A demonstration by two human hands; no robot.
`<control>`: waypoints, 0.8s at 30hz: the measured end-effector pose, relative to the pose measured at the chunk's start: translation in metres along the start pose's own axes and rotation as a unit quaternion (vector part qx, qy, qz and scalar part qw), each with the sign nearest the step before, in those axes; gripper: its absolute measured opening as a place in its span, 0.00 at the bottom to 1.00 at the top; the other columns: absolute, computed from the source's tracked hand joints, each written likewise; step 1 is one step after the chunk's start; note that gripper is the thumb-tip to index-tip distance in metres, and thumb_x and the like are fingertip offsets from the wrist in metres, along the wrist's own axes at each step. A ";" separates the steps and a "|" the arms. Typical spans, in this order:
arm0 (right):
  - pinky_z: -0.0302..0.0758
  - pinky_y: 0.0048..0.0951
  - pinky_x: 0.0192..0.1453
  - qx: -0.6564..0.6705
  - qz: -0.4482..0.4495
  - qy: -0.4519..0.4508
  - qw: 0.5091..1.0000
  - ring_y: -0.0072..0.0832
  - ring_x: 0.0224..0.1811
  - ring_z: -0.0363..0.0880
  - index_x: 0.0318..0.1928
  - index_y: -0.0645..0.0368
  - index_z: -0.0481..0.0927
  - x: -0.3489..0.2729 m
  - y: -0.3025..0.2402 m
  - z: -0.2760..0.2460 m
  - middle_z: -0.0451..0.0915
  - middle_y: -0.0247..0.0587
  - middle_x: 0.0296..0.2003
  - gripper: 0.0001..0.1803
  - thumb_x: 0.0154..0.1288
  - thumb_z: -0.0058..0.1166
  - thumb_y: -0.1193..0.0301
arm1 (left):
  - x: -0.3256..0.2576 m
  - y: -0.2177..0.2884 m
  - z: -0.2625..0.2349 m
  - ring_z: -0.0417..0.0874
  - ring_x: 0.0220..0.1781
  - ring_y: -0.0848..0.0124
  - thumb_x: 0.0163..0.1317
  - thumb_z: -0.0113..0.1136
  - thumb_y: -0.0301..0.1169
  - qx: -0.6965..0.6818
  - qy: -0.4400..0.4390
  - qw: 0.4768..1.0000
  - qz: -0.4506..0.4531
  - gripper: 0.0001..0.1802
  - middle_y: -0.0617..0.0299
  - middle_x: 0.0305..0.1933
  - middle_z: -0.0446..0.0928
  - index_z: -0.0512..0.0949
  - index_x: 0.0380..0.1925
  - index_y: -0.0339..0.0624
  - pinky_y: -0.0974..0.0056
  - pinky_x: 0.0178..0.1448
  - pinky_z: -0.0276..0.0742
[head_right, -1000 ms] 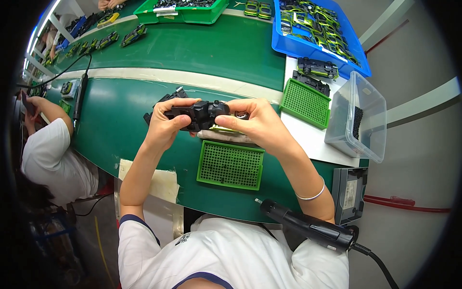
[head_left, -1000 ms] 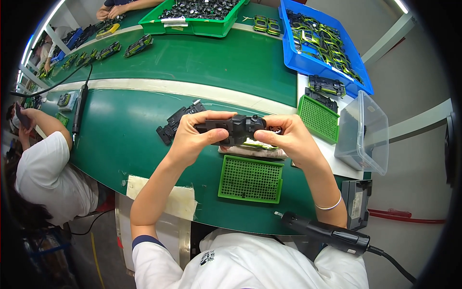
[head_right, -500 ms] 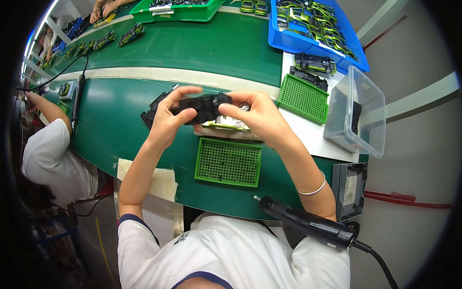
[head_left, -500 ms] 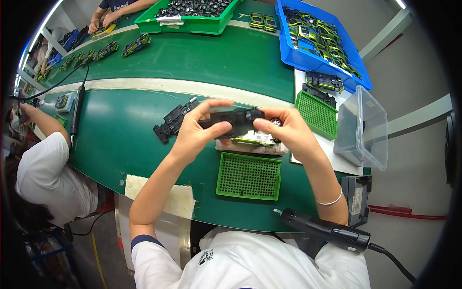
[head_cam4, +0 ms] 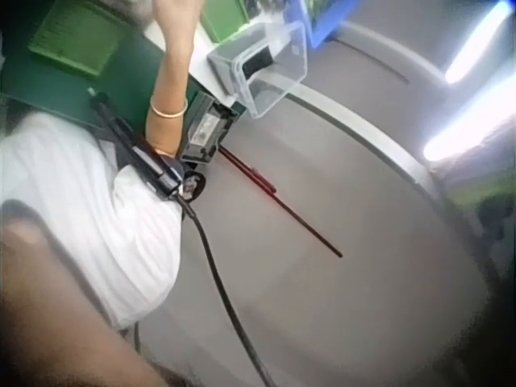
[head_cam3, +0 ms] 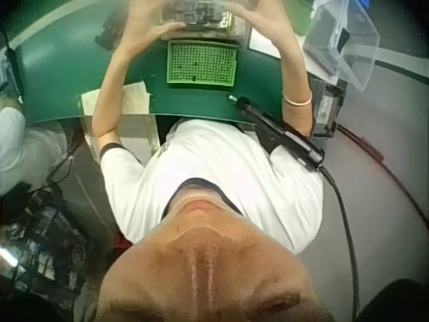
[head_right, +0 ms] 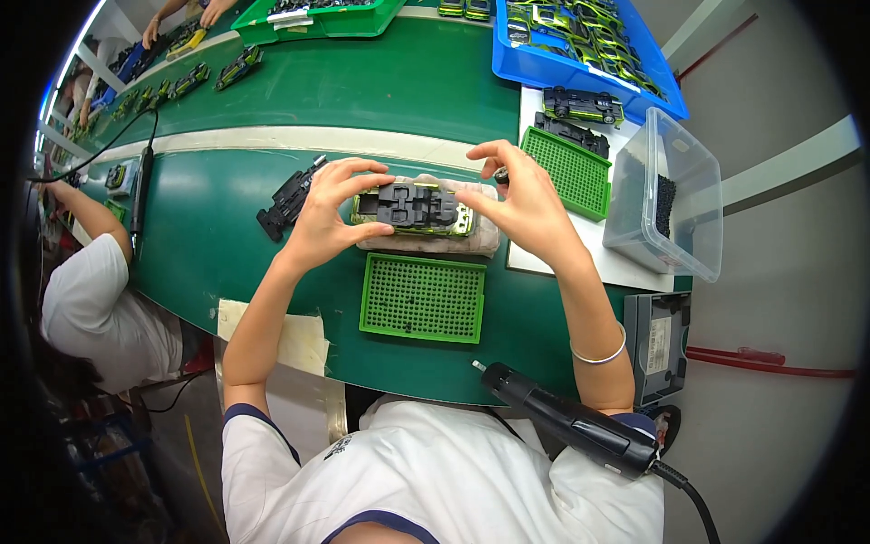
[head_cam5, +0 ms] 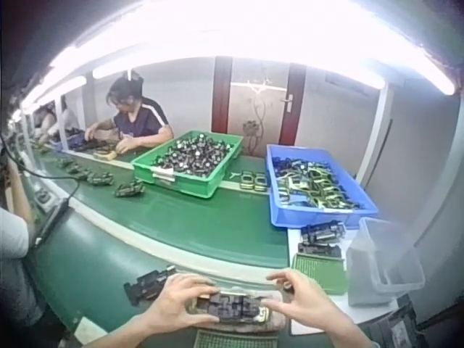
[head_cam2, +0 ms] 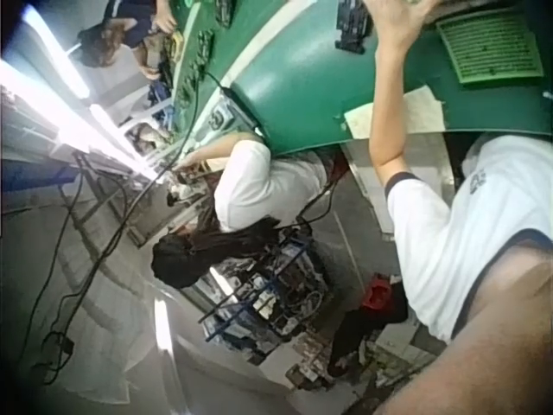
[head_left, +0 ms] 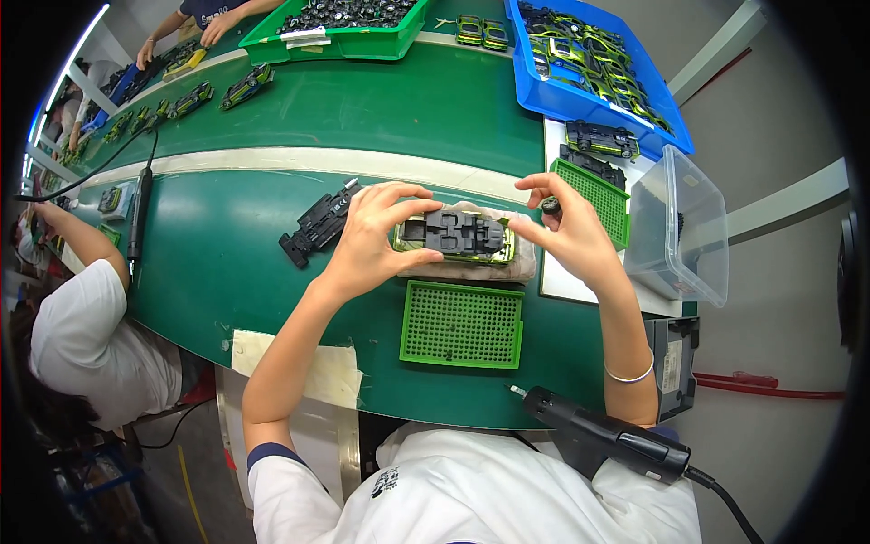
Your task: The person assembles toy cars on a production line by securing toy car parts to toy car chassis with screws using an electric screwdriver.
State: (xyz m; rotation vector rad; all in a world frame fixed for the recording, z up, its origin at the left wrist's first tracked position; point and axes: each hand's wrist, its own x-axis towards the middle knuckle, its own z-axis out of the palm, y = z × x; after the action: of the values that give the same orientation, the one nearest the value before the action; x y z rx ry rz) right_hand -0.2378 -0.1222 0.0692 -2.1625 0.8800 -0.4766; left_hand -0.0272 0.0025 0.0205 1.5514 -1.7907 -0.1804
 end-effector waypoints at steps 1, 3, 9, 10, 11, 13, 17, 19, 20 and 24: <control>0.69 0.26 0.36 -0.019 -0.006 -0.023 1.000 0.27 0.34 0.70 0.43 0.57 0.72 -0.001 0.002 -0.001 0.70 0.37 0.31 0.25 0.43 0.65 0.65 | 0.000 -0.002 0.002 0.68 0.55 0.63 0.38 0.69 0.35 -0.013 -0.011 1.000 -0.013 0.27 0.62 0.49 0.72 0.75 0.43 0.44 0.58 0.61 0.56; 0.69 0.28 0.38 -0.029 -0.031 -0.040 0.998 0.29 0.35 0.70 0.43 0.56 0.72 -0.004 0.009 0.004 0.70 0.37 0.32 0.25 0.43 0.65 0.66 | 0.001 -0.002 0.004 0.68 0.55 0.63 0.38 0.69 0.35 -0.015 -0.018 1.000 -0.017 0.27 0.62 0.49 0.72 0.75 0.43 0.44 0.58 0.61 0.56; 0.69 0.26 0.39 -0.064 -0.059 -0.070 0.994 0.27 0.40 0.68 0.42 0.55 0.73 -0.010 0.014 0.010 0.70 0.35 0.35 0.22 0.43 0.65 0.68 | 0.004 -0.003 0.009 0.67 0.56 0.63 0.40 0.68 0.36 -0.026 -0.041 0.998 -0.032 0.27 0.61 0.49 0.71 0.74 0.44 0.44 0.58 0.62 0.55; 0.69 0.27 0.39 -0.066 -0.049 -0.073 0.994 0.27 0.40 0.68 0.41 0.55 0.73 -0.011 0.015 0.011 0.70 0.35 0.35 0.22 0.43 0.65 0.69 | 0.004 -0.003 0.010 0.67 0.56 0.63 0.40 0.67 0.36 -0.033 -0.045 0.998 -0.036 0.27 0.61 0.49 0.71 0.74 0.44 0.44 0.58 0.62 0.55; 0.70 0.27 0.39 -0.069 -0.040 -0.076 0.994 0.28 0.40 0.68 0.41 0.55 0.73 -0.011 0.015 0.011 0.70 0.35 0.35 0.21 0.43 0.65 0.69 | 0.005 -0.003 0.010 0.67 0.56 0.63 0.40 0.67 0.36 -0.033 -0.046 0.998 -0.035 0.27 0.61 0.49 0.71 0.74 0.44 0.44 0.58 0.62 0.55; 0.69 0.27 0.40 -0.066 -0.038 -0.069 0.995 0.28 0.40 0.68 0.41 0.55 0.73 -0.013 0.016 0.013 0.70 0.36 0.35 0.22 0.43 0.65 0.69 | 0.004 -0.001 0.012 0.67 0.57 0.62 0.41 0.67 0.36 -0.035 -0.055 0.997 -0.045 0.28 0.60 0.50 0.71 0.73 0.46 0.44 0.59 0.62 0.55; 0.69 0.28 0.42 -0.061 -0.042 -0.059 0.996 0.30 0.40 0.68 0.41 0.56 0.73 -0.015 0.016 0.015 0.69 0.37 0.35 0.22 0.43 0.65 0.70 | 0.004 0.003 0.012 0.67 0.57 0.62 0.41 0.67 0.36 -0.042 -0.042 0.997 -0.050 0.29 0.59 0.51 0.70 0.72 0.47 0.44 0.58 0.62 0.55; 0.69 0.29 0.42 -0.077 -0.041 -0.056 0.995 0.31 0.41 0.68 0.40 0.56 0.73 -0.017 0.012 0.013 0.69 0.38 0.35 0.21 0.43 0.65 0.70 | 0.003 0.003 0.011 0.66 0.57 0.61 0.41 0.67 0.35 -0.053 -0.043 0.997 -0.045 0.30 0.59 0.52 0.70 0.72 0.48 0.44 0.58 0.62 0.55; 0.69 0.30 0.43 -0.094 -0.041 -0.053 0.993 0.33 0.41 0.69 0.40 0.55 0.74 -0.018 0.010 0.013 0.68 0.39 0.35 0.20 0.44 0.64 0.70 | 0.003 0.002 0.010 0.66 0.57 0.61 0.41 0.67 0.35 -0.053 -0.043 0.997 -0.045 0.30 0.59 0.52 0.70 0.72 0.48 0.44 0.58 0.62 0.55; 0.69 0.32 0.43 -0.146 -0.056 -0.062 0.986 0.36 0.41 0.70 0.41 0.54 0.76 -0.026 0.005 0.013 0.68 0.40 0.36 0.19 0.45 0.63 0.70 | 0.002 0.001 0.009 0.66 0.57 0.61 0.42 0.66 0.34 -0.034 -0.063 0.997 -0.023 0.27 0.59 0.52 0.70 0.73 0.46 0.44 0.58 0.62 0.56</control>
State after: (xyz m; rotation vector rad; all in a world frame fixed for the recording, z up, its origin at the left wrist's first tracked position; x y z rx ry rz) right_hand -0.2509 -0.0999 0.0552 -2.4903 0.8034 -0.2765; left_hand -0.0338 -0.0026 0.0156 1.5639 -1.8280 -0.3651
